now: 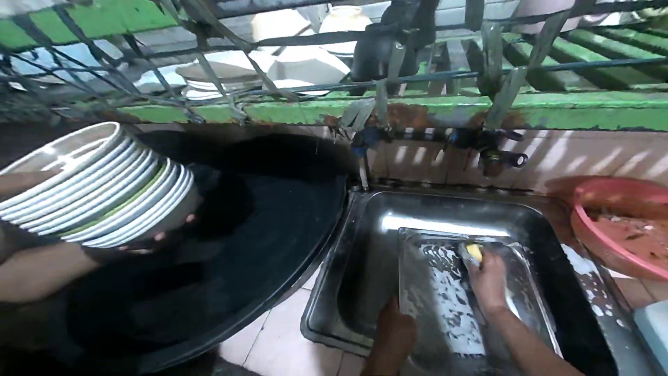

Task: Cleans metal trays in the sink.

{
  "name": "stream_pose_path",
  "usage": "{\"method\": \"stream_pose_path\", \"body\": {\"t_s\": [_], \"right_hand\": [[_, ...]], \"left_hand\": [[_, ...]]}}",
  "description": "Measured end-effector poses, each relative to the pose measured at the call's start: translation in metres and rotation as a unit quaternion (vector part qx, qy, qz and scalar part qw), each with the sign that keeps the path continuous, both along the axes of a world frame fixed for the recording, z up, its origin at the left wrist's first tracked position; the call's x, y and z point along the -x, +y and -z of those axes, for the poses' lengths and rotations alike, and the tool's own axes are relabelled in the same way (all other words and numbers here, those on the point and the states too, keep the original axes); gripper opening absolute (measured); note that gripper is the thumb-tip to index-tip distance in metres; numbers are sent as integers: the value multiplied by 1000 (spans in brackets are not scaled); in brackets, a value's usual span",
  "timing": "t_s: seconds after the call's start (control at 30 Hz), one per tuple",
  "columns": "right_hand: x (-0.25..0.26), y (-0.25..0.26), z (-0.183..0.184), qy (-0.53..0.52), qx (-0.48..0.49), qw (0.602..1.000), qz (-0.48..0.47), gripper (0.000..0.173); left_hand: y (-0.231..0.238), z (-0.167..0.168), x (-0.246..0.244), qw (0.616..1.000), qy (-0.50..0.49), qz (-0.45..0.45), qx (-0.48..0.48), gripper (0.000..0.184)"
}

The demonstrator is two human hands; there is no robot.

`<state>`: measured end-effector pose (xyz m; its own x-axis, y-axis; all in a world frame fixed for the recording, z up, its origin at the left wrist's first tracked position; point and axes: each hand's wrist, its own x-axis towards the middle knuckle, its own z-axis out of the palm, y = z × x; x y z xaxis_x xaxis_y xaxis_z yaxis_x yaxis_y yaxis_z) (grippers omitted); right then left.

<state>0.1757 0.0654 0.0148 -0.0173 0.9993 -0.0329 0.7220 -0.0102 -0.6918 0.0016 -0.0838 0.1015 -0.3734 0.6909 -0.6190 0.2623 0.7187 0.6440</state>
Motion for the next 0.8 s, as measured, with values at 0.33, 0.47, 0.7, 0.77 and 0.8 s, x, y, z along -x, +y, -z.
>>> {"method": "stream_pose_path", "body": {"t_s": [0.33,0.47,0.7,0.77,0.8], "right_hand": [[110,-30,-28,285,190,936,-79,53],[86,-55,-21,339,277,888,-138,55],[56,-88,-12,279,401,851,-194,52],[53,-82,-19,185,405,851,-278,51],[53,-78,-23,127,397,848,-327,50]], "left_hand": [[6,7,9,1000,-16,14,10,65],[4,23,20,997,-69,1,-28,62],[-14,43,20,975,-135,-66,-162,53],[-7,41,17,978,-135,-79,-135,56],[-4,39,16,981,-139,-84,-110,64]]}}
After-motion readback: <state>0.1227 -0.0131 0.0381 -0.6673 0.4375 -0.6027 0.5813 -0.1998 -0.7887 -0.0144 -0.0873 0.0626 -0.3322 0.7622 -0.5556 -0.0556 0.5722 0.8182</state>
